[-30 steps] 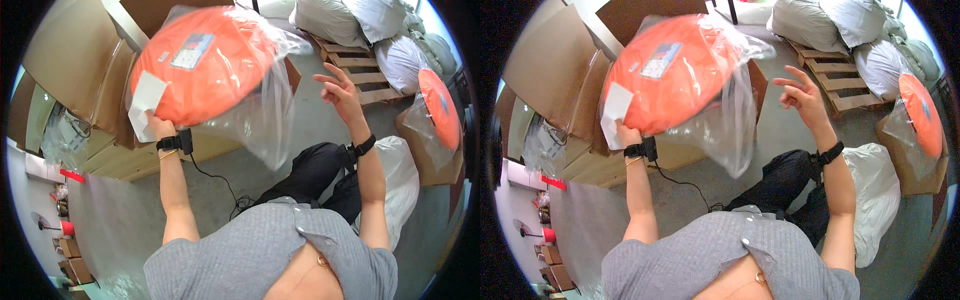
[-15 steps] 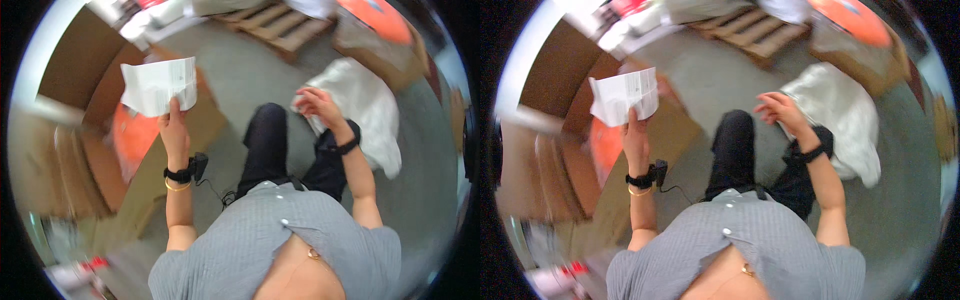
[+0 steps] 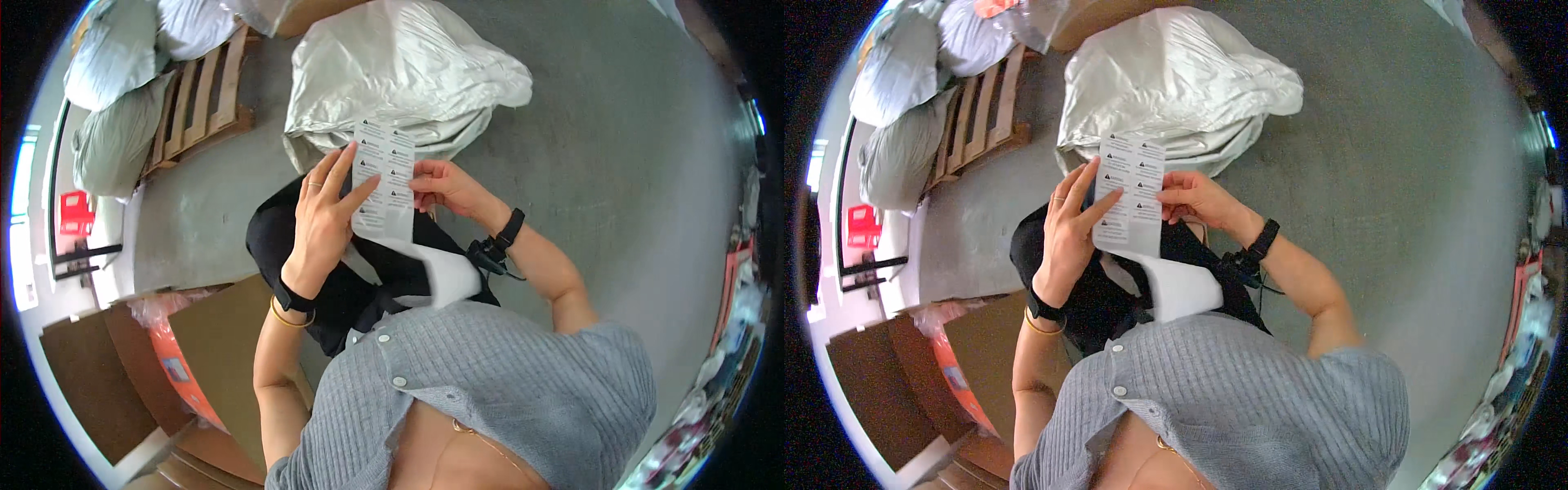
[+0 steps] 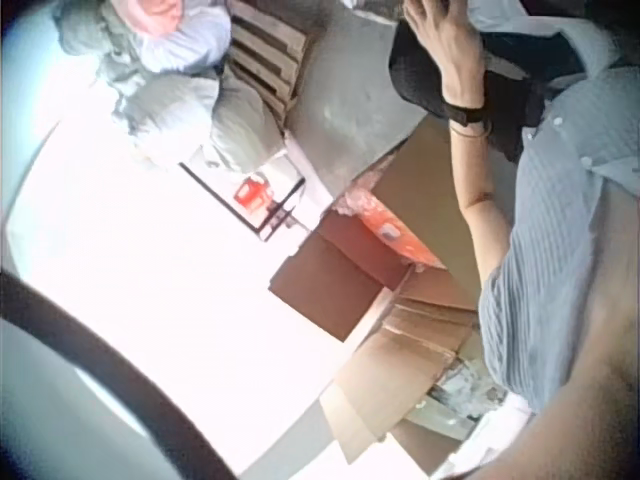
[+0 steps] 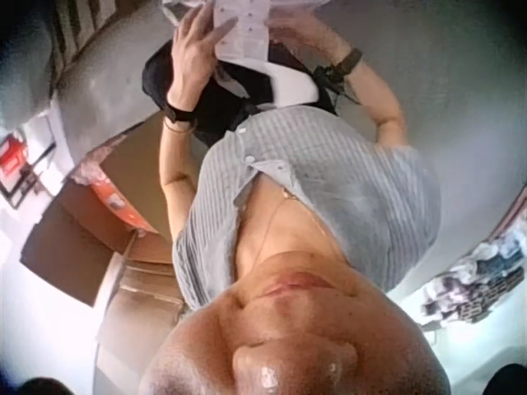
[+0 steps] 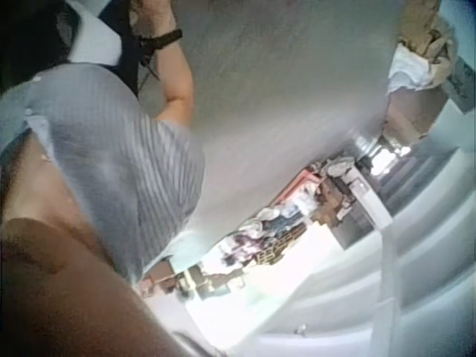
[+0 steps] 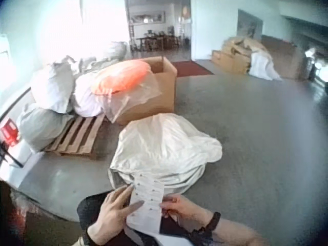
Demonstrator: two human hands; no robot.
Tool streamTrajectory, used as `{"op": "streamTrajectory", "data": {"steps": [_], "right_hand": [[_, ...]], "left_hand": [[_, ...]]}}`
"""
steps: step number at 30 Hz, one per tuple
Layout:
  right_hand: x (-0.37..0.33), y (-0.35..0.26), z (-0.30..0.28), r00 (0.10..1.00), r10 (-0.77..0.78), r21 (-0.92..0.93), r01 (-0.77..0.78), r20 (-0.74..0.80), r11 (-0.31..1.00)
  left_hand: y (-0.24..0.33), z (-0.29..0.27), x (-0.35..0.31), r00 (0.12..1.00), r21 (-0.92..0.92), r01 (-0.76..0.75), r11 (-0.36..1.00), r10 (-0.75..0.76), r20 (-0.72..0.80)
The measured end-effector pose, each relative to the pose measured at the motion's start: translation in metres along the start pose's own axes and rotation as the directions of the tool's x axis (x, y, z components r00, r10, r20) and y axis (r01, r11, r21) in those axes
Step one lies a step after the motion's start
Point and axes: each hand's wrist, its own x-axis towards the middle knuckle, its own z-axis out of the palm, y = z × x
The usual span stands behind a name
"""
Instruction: The person repeatedly picks up large, orange, plastic-wrapped circular items from a white sack on the floor. They place each item into a cardboard box, then remove it and return it to the sack, repeating this cycle multiple times.
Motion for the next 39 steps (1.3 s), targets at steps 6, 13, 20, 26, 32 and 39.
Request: {"op": "streamTrajectory", "data": {"steps": [6,13,20,26,32,39], "right_hand": [[-0.027,0.015,-0.121,0.803,-0.136,-0.226,0.002,-0.58,0.974],[-0.1,-0.027,-0.236,0.027,-0.715,-0.637,0.431,-0.699,0.639],[-0.07,0.1,-0.238,0.23,-0.619,-0.647,-0.063,-0.751,0.76],[-0.036,0.235,-0.256,0.256,0.069,0.132,0.241,-0.964,0.962],[-0.026,0.239,-0.317,0.195,-0.3,-0.356,-0.438,-0.934,0.825],[0.124,0.05,-0.199,0.9,-0.044,0.084,0.089,-0.435,0.992]], "left_hand": [[-0.012,0.002,-0.01,0.956,-0.116,0.291,0.95,-0.285,0.066],[-0.066,-0.004,-0.06,0.656,-0.702,0.578,0.417,-0.749,0.095],[-0.074,0.002,-0.058,0.577,-0.671,0.646,0.363,-0.808,0.119],[-0.08,0.0,-0.053,0.56,-0.639,0.68,0.36,-0.817,0.136],[-0.079,0.0,-0.051,0.553,-0.634,0.686,0.357,-0.822,0.137],[-0.074,-0.001,-0.05,0.533,-0.643,0.695,0.321,-0.83,0.162]]}}
